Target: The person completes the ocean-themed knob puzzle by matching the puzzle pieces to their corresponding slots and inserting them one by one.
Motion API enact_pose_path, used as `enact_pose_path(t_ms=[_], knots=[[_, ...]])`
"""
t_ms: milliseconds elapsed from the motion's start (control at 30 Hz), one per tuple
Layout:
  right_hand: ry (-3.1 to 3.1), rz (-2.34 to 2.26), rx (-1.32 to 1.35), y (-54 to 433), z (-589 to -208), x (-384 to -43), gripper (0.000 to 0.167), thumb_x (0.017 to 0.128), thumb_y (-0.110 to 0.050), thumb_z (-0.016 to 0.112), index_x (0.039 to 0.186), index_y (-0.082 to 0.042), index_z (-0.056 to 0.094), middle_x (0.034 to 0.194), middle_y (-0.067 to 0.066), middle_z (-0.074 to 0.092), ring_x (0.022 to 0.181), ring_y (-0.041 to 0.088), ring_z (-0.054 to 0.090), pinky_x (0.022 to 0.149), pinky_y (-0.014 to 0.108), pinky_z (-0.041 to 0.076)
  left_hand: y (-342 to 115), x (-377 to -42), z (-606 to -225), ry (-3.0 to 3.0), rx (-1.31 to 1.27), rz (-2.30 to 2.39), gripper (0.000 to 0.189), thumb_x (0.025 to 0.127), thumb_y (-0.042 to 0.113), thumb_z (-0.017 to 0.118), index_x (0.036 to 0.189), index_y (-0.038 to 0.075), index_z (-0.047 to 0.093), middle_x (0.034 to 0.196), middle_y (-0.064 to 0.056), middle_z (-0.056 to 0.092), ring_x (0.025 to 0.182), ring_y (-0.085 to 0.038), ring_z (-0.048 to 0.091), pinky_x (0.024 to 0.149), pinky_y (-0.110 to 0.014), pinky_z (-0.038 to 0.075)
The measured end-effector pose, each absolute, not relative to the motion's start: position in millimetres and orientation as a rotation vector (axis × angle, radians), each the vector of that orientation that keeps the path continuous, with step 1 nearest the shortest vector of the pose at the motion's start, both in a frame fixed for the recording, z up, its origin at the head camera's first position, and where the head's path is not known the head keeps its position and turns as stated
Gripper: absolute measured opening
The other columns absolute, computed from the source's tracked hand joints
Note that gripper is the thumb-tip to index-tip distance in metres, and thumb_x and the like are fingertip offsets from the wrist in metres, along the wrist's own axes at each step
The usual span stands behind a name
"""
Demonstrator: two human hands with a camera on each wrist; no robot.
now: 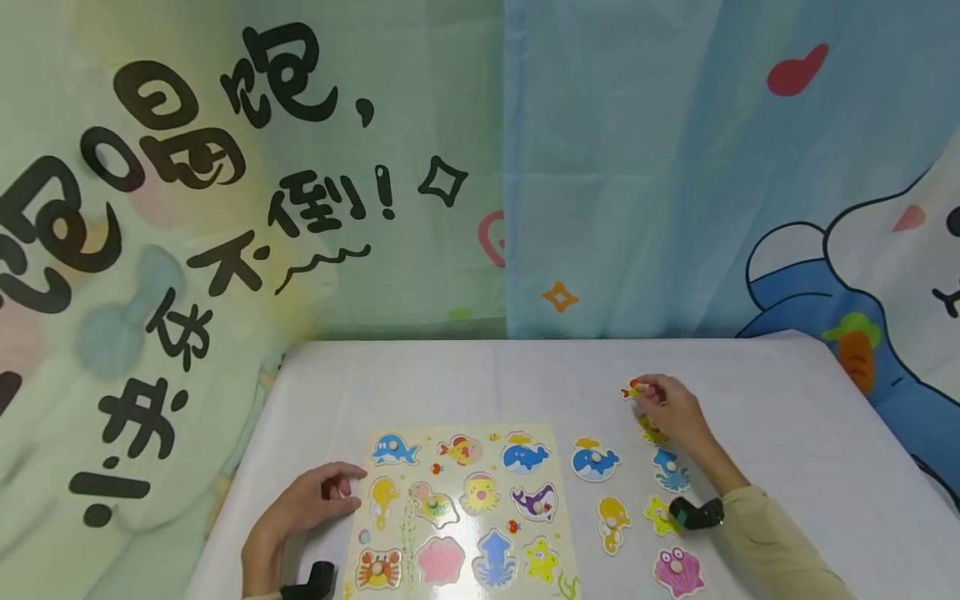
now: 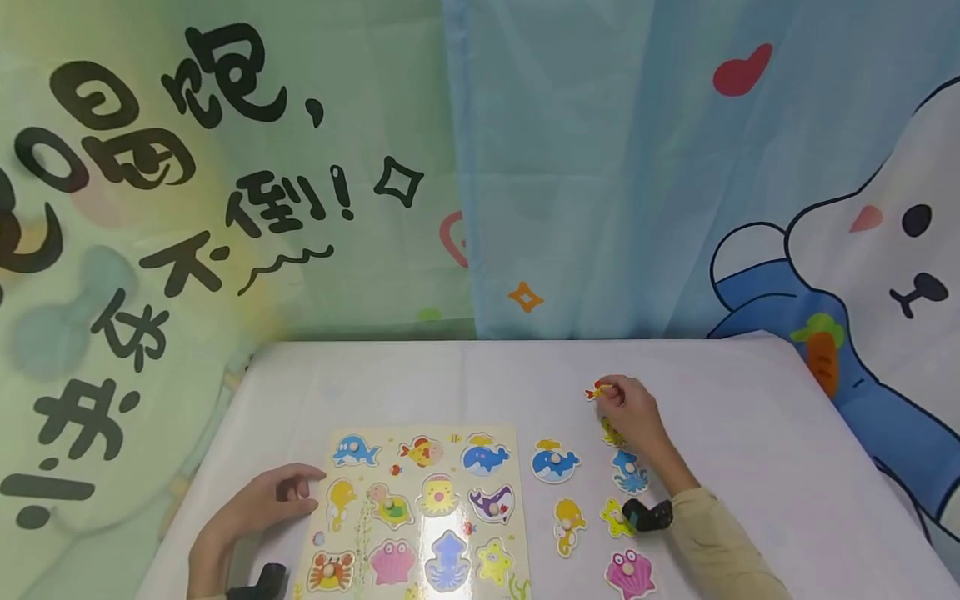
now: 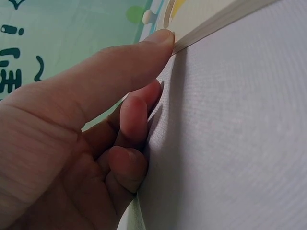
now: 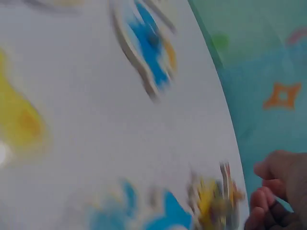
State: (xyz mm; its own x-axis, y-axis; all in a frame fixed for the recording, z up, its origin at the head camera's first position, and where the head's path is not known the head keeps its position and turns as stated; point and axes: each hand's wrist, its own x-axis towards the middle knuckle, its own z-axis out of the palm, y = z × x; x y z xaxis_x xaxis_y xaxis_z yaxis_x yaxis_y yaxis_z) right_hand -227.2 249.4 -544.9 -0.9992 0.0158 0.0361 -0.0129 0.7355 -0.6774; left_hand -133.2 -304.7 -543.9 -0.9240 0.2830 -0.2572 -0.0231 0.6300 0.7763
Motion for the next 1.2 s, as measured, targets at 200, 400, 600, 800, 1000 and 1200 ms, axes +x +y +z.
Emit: enact_pose_path(t_ms=[200,400,600,800,1000,1200], knots=[[-3.043,1.175,-0.133,280.3,-554.4,-256.1,0.038,0.096,-0.022,0.059,0.124,0.004,0.057,0.105,0.020,0.060,0.088,0.025,0.052,0.070,0.021,0.044,-306.2,-130.6,-542.7,2.470,0.205,1.244,0.038,0.083,0.025,0.076,0.116,0.011,0.065,0.086,-0.001,0.053,0.074,-0.005,0.046,0.066,-0.021,0.039],[-3.034,1.178,-0.158,279.6,-555.3,-256.2,0.035,0.095,-0.018,0.060,0.122,0.004,0.060,0.105,0.020,0.060,0.090,0.025,0.050,0.072,0.021,0.043,-305.3,-129.6,-543.4,2.473,0.187,1.221,0.038,0.083,0.025,0.077,0.116,0.011,0.065,0.086,-0.001,0.053,0.075,-0.004,0.047,0.067,-0.020,0.039],[-3.045,1.170,-0.210,278.0,-557.5,-256.6,0.037,0.094,-0.019,0.061,0.124,0.003,0.059,0.106,0.020,0.058,0.092,0.027,0.049,0.075,0.023,0.043,-304.1,-131.3,-542.4,2.476,0.152,1.222,0.038,0.082,0.027,0.077,0.115,0.013,0.066,0.086,-0.002,0.052,0.075,-0.007,0.047,0.066,-0.022,0.038],[-3.038,1.144,-0.189,278.0,-560.2,-257.6,0.037,0.095,-0.019,0.061,0.123,0.004,0.059,0.105,0.020,0.058,0.091,0.027,0.049,0.073,0.023,0.043,-304.2,-132.6,-543.0,2.474,0.167,1.219,0.037,0.082,0.027,0.077,0.115,0.013,0.066,0.086,-0.001,0.052,0.074,-0.006,0.046,0.065,-0.021,0.038],[-3.060,1.104,-0.151,274.1,-560.0,-257.3,0.037,0.095,-0.020,0.059,0.123,0.005,0.057,0.101,0.017,0.052,0.091,0.027,0.047,0.073,0.026,0.042,-304.8,-132.8,-543.9,2.477,0.182,1.222,0.037,0.083,0.027,0.077,0.115,0.012,0.066,0.086,-0.001,0.052,0.074,-0.006,0.046,0.065,-0.021,0.039],[-3.033,1.100,-0.173,271.0,-561.3,-257.7,0.036,0.095,-0.019,0.058,0.122,0.005,0.057,0.099,0.015,0.051,0.089,0.025,0.048,0.067,0.021,0.043,-304.1,-132.3,-542.7,2.469,0.174,1.230,0.038,0.082,0.026,0.077,0.115,0.011,0.066,0.086,-0.002,0.052,0.075,-0.006,0.046,0.065,-0.021,0.038]])
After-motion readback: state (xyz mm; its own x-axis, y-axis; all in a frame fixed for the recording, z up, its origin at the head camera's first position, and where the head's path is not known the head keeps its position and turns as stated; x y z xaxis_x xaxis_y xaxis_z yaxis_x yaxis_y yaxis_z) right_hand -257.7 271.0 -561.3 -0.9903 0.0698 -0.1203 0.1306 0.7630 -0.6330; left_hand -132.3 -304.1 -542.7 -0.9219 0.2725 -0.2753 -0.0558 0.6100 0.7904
